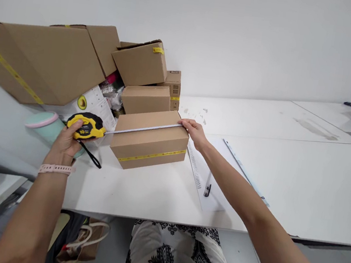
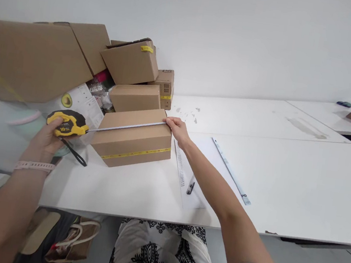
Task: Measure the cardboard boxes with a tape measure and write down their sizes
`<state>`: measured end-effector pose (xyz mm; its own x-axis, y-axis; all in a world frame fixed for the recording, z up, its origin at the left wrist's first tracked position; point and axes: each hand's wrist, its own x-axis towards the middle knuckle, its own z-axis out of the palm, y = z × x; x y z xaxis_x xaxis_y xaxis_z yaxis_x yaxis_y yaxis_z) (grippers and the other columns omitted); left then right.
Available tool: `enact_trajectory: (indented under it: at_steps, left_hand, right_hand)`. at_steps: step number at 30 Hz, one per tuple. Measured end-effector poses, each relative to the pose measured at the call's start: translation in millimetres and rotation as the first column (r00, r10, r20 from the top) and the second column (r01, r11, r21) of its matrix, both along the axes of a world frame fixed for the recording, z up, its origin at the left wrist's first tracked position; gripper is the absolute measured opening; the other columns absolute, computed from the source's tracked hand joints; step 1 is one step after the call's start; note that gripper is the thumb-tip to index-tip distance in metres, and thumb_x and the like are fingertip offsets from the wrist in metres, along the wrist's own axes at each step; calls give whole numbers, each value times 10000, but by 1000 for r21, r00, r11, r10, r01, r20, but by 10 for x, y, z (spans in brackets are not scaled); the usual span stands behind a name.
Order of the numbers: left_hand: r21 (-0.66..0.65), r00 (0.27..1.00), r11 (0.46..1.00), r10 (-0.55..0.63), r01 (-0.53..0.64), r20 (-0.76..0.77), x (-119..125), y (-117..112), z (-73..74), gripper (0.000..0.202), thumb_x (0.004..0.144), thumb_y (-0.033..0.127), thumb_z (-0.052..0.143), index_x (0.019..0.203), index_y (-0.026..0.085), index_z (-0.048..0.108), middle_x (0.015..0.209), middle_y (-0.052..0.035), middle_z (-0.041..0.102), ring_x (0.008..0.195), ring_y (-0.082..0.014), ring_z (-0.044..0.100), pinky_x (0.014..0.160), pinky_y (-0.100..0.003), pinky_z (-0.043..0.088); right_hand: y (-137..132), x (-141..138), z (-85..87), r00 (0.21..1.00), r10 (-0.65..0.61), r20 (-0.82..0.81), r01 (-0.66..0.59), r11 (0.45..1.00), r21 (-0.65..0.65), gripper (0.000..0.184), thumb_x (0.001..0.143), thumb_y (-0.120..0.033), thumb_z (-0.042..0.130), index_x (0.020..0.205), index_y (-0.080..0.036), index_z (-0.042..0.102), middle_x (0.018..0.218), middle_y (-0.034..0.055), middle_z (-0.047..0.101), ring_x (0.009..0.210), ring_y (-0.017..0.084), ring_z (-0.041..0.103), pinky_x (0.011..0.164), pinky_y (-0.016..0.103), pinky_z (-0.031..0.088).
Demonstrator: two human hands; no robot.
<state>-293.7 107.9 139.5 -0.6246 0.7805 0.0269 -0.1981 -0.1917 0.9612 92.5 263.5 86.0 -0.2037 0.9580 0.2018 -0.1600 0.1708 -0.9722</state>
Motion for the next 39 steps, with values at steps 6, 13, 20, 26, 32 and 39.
enact_trajectory:
  at_steps: [6,13,20,26,32,39]
  left_hand:
    - [2,999,999,54,-54,-4,-48,53,-90,256,840,227,794,1056,165,671,795,71,769,779,-158,752,718,-294,670]
    - [89,997,993,75,-72,-29,-99,51,-206,446,663,271,937,1006,196,660,866,5,774,795,-189,757,704,-297,659]
    - [103,999,995,23,-18,-44,-177,32,-203,504,645,200,927,1058,203,638,916,15,755,794,-156,738,753,-317,647]
    - [75,997,997,19,-14,-69,-150,5,-164,435,721,184,889,1063,215,623,926,36,743,818,-155,729,771,-333,652]
    - [72,991,995,71,-63,-111,-120,-140,-145,571,689,211,950,1152,166,617,906,53,728,814,-131,658,845,-442,650]
    - [68,985,992,110,-102,-133,-97,-211,-178,492,786,168,878,1199,166,610,917,55,715,802,-122,645,843,-470,649]
  right_hand:
    - [-139,-103,-100,999,-33,-24,33,999,3,330,729,-423,679,966,-221,789,1229,54,703,1161,238,591,1034,381,442]
    - [-156,-121,-90,999,-31,-11,31,998,-51,341,712,-411,673,973,-216,772,1047,41,746,959,223,618,863,357,485]
    - [-185,-120,-83,997,-36,-64,31,997,-77,340,688,-407,720,963,-216,782,1067,42,763,994,226,632,903,363,487]
    - [-183,-109,-82,998,-32,-48,28,997,-77,365,701,-410,706,992,-208,793,1061,48,766,1014,231,631,932,371,479]
    - [-178,-116,-74,997,-29,-67,23,996,-84,371,704,-384,691,1012,-214,806,1203,44,757,1134,248,623,1008,370,462]
    - [-175,-136,-76,997,-53,-59,48,996,-71,338,711,-365,666,977,-214,810,1208,39,757,1159,252,612,1028,373,456]
